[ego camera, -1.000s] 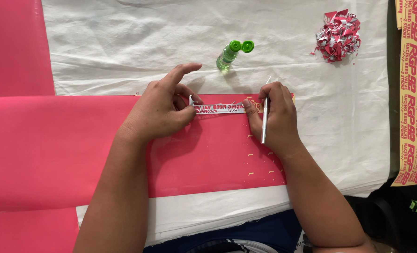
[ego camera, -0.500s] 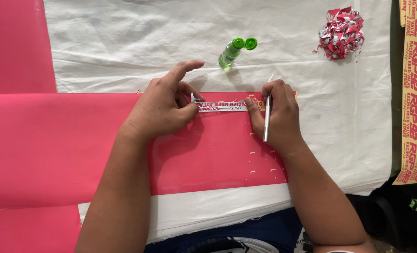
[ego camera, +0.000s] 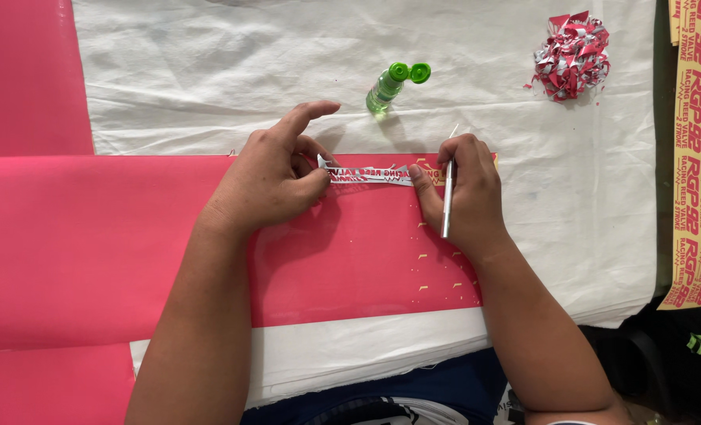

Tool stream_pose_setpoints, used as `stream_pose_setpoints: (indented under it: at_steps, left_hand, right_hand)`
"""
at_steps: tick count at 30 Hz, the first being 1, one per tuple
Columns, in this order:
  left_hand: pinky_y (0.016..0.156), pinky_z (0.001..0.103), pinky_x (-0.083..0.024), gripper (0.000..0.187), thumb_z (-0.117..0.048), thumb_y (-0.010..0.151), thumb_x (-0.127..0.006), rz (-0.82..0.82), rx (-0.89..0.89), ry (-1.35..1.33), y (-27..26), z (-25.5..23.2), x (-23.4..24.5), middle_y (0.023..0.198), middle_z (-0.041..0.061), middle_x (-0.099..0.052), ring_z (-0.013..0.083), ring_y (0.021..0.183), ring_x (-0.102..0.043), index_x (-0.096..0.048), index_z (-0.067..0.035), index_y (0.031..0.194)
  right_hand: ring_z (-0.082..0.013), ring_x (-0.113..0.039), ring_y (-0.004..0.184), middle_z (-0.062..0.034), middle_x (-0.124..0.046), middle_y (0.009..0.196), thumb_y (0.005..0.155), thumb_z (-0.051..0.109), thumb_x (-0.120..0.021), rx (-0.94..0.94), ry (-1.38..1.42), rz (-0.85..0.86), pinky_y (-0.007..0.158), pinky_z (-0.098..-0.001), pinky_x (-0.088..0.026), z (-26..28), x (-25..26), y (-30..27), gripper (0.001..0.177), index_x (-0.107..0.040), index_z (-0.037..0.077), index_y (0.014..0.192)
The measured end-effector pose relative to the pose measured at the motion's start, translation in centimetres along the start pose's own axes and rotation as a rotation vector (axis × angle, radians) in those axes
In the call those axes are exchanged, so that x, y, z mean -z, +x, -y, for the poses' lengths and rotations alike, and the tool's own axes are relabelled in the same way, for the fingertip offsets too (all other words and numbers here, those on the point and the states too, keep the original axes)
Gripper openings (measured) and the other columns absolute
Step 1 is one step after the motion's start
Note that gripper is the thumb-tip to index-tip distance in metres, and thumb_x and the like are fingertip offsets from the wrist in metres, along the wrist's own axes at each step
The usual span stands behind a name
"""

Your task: The person uses a silver craft knife to cut a small sticker from a larger sheet of red and yellow adhesive labels. They carefully trace the outline of the sticker and then peel it off the backing sheet.

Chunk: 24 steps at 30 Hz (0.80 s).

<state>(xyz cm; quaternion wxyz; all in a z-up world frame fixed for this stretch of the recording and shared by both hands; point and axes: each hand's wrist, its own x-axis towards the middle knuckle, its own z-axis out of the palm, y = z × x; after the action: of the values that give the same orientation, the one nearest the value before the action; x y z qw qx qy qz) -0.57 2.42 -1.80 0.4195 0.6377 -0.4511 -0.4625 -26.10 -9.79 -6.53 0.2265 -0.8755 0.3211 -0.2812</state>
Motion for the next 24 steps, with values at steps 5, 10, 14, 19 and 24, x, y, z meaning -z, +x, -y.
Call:
stream_pose_setpoints:
  at_steps: [5, 10, 14, 19, 24]
  left_hand:
    - [0.054, 0.033, -0.059, 0.073, 0.0, 0.075, -0.056, 0.0, -0.015, 0.002, -0.15, -0.09, 0.07, 0.085, 0.018, -0.071, 0.022, 0.058, -0.072, -0.051, -0.016, 0.146]
    - [0.054, 0.033, -0.058, 0.072, 0.0, 0.075, -0.056, 0.0, -0.015, -0.003, -0.15, -0.24, 0.15, 0.085, 0.019, -0.071, 0.0224, 0.058, -0.072, -0.051, -0.014, 0.146]
    - [0.055, 0.033, -0.059, 0.073, 0.0, 0.075, -0.056, 0.001, -0.006, -0.005, -0.12, -0.1, 0.11, 0.086, 0.018, -0.071, 0.0219, 0.06, -0.072, -0.051, -0.015, 0.147]
    - [0.056, 0.033, -0.059, 0.072, 0.0, 0.076, -0.055, -0.005, 0.007, -0.015, -0.3, -0.54, 0.16, 0.084, 0.018, -0.071, 0.0215, 0.059, -0.072, -0.051, -0.015, 0.146]
    - [0.055, 0.034, -0.059, 0.071, 0.0, 0.075, -0.055, -0.018, 0.015, -0.024, -0.24, -0.4, 0.16, 0.082, 0.017, -0.07, 0.0211, 0.058, -0.072, -0.052, -0.013, 0.145]
  right_hand:
    - [-0.0362, -0.055, 0.073, -0.0107, -0.049, 0.078, 0.098, 0.021, -0.078, -0.06, 0.057, 0.022, 0.069, -0.0449, -0.047, 0.43, 0.61, 0.01, 0.031, -0.049, 0.01, 0.098]
    - [-0.0369, -0.055, 0.074, -0.0106, -0.049, 0.079, 0.098, 0.02, -0.078, -0.07, 0.067, 0.029, 0.068, -0.0451, -0.046, 0.5, 0.9, 0.03, 0.03, -0.049, 0.01, 0.098]
    - [-0.0366, -0.055, 0.073, -0.0109, -0.049, 0.078, 0.098, 0.02, -0.078, -0.062, 0.062, 0.035, 0.068, -0.0449, -0.046, 0.48, 0.93, 0.06, 0.031, -0.049, 0.01, 0.098]
    - [-0.0356, -0.055, 0.073, -0.0104, -0.049, 0.078, 0.098, 0.022, -0.078, -0.076, 0.077, 0.026, 0.068, -0.0447, -0.046, 0.65, 0.81, 0.2, 0.032, -0.049, 0.01, 0.098]
    - [-0.0358, -0.055, 0.073, -0.0104, -0.05, 0.078, 0.099, 0.022, -0.078, -0.072, 0.065, 0.024, 0.069, -0.0446, -0.046, 0.26, 0.87, 0.03, 0.032, -0.049, 0.01, 0.098]
